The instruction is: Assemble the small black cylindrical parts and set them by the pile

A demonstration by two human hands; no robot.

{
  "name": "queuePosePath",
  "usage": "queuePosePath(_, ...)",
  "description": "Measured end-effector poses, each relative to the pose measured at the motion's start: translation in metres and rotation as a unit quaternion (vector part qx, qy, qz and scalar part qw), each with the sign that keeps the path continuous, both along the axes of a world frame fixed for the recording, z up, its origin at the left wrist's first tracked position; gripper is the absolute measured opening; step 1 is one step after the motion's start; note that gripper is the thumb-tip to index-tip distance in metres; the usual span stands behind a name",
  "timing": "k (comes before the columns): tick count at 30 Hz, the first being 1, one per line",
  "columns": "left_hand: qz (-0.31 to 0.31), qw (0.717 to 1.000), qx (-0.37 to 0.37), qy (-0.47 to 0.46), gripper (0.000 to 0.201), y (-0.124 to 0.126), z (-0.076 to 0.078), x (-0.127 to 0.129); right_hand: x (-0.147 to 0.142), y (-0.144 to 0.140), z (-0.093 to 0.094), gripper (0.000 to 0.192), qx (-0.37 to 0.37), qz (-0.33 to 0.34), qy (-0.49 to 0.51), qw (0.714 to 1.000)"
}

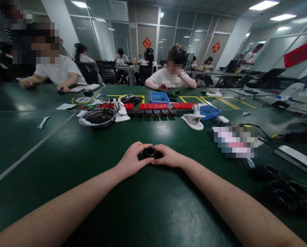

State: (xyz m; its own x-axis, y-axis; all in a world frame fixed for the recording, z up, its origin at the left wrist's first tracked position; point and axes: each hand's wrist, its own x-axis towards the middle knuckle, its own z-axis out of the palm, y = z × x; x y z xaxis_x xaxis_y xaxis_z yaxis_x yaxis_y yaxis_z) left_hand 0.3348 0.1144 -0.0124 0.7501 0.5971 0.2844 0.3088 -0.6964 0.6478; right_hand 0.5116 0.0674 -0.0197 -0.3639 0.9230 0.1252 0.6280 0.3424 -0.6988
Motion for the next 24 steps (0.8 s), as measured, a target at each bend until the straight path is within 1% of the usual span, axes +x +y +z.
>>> queuePosePath(6,0.000,1.000,-0.008,0.003,0.038,0.002,-0.001,0.000,0.002,-0.001,0.005,0.022,-0.030,0.032,0.031,0.999)
queuePosePath(10,-0.006,1.000,-0.016,0.007,0.040,0.006,-0.002,-0.001,0.001,-0.003,0.002,0.022,-0.057,0.009,0.055,0.997)
queuePosePath(13,-0.002,1.000,-0.014,0.006,0.040,0.005,-0.001,0.000,0.001,-0.003,-0.001,0.025,-0.069,-0.016,0.075,0.995)
queuePosePath(15,0.018,1.000,-0.007,0.003,0.039,0.001,-0.002,0.002,0.000,-0.003,-0.004,0.030,-0.068,-0.049,0.062,0.995)
queuePosePath(16,0.038,0.999,0.000,0.001,0.039,-0.001,-0.003,0.003,-0.002,-0.002,-0.004,0.033,-0.062,-0.072,0.044,0.994)
queuePosePath(19,0.131,0.991,0.017,-0.017,0.040,-0.009,-0.010,0.009,-0.015,-0.003,-0.006,0.037,-0.026,-0.169,-0.056,0.984)
queuePosePath(21,0.179,0.983,0.013,-0.040,0.039,-0.011,-0.015,0.013,-0.028,-0.005,-0.006,0.032,0.008,-0.249,-0.141,0.958)
queuePosePath(22,0.191,0.980,0.010,-0.050,0.038,-0.011,-0.017,0.015,-0.035,-0.006,-0.007,0.028,0.024,-0.283,-0.180,0.942)
queuePosePath(24,0.198,0.978,0.001,-0.065,0.037,-0.011,-0.019,0.017,-0.045,-0.008,-0.008,0.025,0.052,-0.327,-0.228,0.916)
